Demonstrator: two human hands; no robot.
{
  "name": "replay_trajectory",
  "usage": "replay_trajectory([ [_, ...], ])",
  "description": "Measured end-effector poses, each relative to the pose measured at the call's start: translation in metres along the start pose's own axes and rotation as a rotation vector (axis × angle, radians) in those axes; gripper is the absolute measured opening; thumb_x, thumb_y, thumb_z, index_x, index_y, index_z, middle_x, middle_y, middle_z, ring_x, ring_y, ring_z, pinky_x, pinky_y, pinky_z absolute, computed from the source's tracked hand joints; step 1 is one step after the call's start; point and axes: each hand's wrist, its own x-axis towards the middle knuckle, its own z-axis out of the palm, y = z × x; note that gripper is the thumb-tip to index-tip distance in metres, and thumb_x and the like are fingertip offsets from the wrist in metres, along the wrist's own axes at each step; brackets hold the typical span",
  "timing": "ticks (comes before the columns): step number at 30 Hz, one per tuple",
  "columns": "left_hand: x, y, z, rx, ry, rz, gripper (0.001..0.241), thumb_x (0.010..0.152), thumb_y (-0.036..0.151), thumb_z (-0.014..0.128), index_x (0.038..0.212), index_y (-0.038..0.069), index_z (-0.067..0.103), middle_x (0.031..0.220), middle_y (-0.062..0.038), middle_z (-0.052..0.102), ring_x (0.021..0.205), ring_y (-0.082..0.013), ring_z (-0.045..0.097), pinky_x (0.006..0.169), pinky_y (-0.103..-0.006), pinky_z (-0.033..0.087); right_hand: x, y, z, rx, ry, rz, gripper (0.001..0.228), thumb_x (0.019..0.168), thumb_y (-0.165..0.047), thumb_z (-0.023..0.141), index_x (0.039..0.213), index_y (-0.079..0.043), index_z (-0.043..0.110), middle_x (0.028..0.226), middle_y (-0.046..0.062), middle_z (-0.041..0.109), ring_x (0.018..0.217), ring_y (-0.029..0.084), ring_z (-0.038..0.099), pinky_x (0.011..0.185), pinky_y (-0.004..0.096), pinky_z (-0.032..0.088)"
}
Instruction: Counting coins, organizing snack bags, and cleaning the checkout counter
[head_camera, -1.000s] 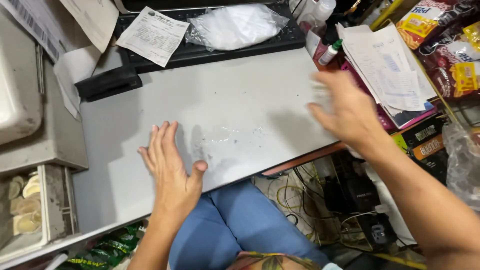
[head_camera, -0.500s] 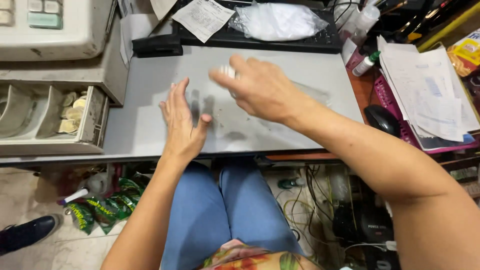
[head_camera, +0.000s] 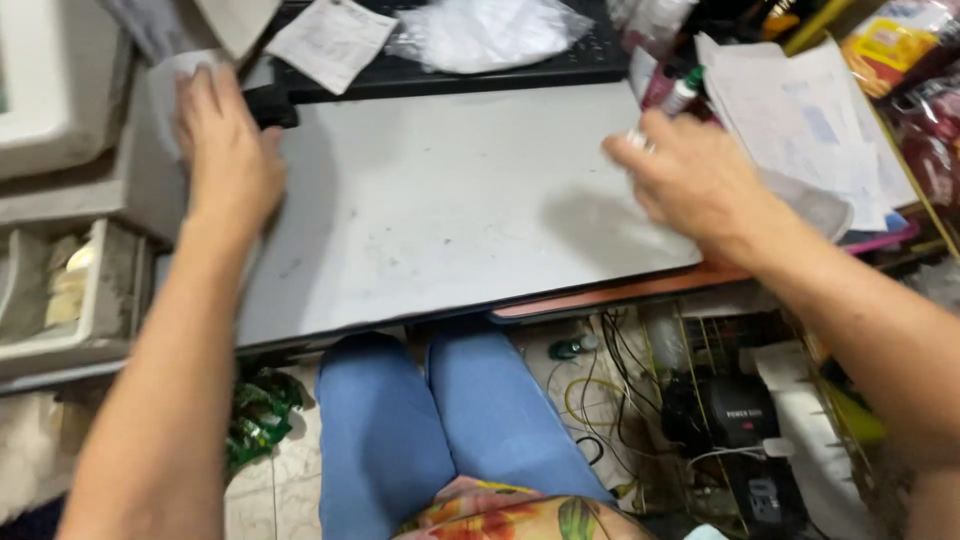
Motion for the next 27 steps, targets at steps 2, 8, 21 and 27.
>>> replay_trajectory([
  [2, 0.006, -0.036, 0.027, 0.389, -0.147, -0.005, 0.046, 0.087, 0.016, 0.078, 0.127, 0.003, 0.057, 0.124, -0.021, 0.062, 0.115, -0.0421, 0.057, 0.089, -0.0598, 0.038, -0.005, 0.022, 0.006, -0.028, 0.223, 0.079, 0.032, 0.100, -0.010, 0.067, 0.130, -0.006, 0.057, 0.090, 0.012, 0.059, 0.064, 0.018, 0.053, 0.041, 0.026, 0.045],
  [8, 0.016, -0.050, 0.018, 0.421, -0.239, -0.050, 0.037, 0.088, 0.017, 0.081, 0.115, -0.003, 0.066, 0.121, -0.024, 0.050, 0.109, -0.0459, 0.046, 0.085, -0.0572, 0.042, 0.037, 0.022, -0.007, -0.129, 0.366, 0.082, 0.045, 0.082, -0.012, 0.068, 0.125, -0.015, 0.052, 0.098, 0.011, 0.049, 0.068, 0.030, 0.056, 0.043, 0.042, 0.047],
  [21, 0.015, 0.059, -0.149, -0.108, -0.249, -0.286, 0.036, 0.109, 0.012, 0.062, 0.129, -0.007, 0.039, 0.133, -0.041, 0.056, 0.113, -0.0568, 0.057, 0.090, -0.0629, 0.043, 0.144, -0.120, -0.042, 0.282, 0.454, -0.305, 0.048, 0.085, 0.012, 0.052, 0.127, -0.011, 0.046, 0.090, 0.014, 0.047, 0.055, 0.024, 0.048, 0.039, 0.043, 0.045],
  [27, -0.017, 0.026, -0.110, -0.357, -0.131, -0.217, 0.033, 0.117, 0.007, 0.065, 0.136, -0.007, 0.042, 0.118, -0.022, 0.049, 0.104, -0.0322, 0.050, 0.087, -0.0460, 0.042, 0.074, -0.058, -0.019, 0.363, 0.200, -0.105, 0.057, 0.080, -0.009, 0.069, 0.129, -0.018, 0.043, 0.099, 0.015, 0.045, 0.068, 0.045, 0.058, 0.045, 0.058, 0.043],
])
